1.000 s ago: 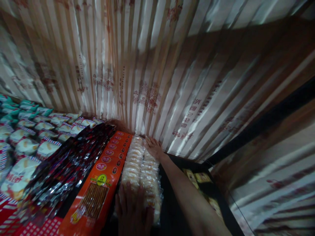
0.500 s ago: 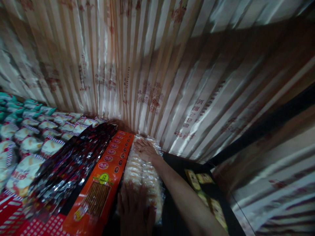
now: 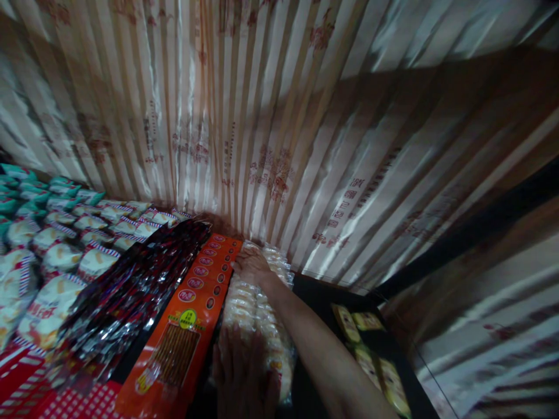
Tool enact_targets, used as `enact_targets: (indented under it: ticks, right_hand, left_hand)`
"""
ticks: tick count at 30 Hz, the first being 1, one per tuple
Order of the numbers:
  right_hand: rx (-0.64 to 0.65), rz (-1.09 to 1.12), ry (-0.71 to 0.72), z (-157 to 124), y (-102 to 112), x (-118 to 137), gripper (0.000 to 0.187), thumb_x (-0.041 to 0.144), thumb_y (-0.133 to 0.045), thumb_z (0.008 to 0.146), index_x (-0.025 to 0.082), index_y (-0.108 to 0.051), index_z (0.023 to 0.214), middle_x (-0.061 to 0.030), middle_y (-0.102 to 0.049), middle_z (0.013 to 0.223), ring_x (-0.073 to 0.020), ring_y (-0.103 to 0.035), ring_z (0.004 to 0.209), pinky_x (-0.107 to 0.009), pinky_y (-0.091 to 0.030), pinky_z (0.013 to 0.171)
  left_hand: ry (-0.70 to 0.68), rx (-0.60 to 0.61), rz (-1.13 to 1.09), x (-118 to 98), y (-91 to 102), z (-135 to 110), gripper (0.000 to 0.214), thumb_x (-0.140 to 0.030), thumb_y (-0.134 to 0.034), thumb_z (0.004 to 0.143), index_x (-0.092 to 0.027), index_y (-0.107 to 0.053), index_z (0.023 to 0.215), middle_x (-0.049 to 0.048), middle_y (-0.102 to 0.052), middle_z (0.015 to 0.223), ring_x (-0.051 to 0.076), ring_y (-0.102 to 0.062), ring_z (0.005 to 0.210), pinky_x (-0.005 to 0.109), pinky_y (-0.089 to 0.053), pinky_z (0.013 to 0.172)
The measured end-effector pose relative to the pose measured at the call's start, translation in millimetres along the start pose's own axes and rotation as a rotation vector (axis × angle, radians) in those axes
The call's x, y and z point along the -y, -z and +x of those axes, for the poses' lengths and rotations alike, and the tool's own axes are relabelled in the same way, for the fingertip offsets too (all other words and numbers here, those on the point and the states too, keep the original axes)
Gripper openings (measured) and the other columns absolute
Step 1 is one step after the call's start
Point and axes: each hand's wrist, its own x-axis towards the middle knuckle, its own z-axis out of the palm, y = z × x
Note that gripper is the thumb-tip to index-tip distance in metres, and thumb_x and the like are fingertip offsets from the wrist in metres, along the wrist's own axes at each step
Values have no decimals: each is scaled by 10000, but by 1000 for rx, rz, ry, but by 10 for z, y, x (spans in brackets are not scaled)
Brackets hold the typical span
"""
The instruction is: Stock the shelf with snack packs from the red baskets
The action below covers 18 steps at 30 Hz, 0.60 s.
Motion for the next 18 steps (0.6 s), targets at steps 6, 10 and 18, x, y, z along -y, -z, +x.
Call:
enact_targets:
  ticks: [6, 10, 18]
  right_hand:
    - [32, -30, -1, 16, -55, -68, 443, 442, -285, 910, 261, -582, 1185, -14, -533, 1308, -201, -371, 1277, -395, -168, 1090]
    - [-114, 102, -5, -58, -24, -138, 495, 446, -230, 926, 225, -499, 1278, -34, -381, 1426, -193, -246, 1352, -416, -153, 1108]
    - [-667, 698, -529, -944, 24, -697, 685, 623, -217, 855, 163, -482, 1289, -76, -410, 1404, -202, -311, 1323, -404, -178, 1122]
  left_hand:
    - [-3, -1, -8, -3, 4, 5, 853, -494, -607, 701, -299, -187, 1417, 83, -77, 1526, 410, -213, 1330, 611, -221, 1026]
    - [6, 18, -13, -9, 24, 6, 852, -490, -611, 700, -304, -189, 1415, 85, -93, 1525, 409, -207, 1332, 615, -226, 1023]
    - [36, 69, -27, -42, 115, 37, 797, -451, -610, 727, -332, -208, 1405, 88, -93, 1524, 405, -197, 1336, 615, -232, 1027]
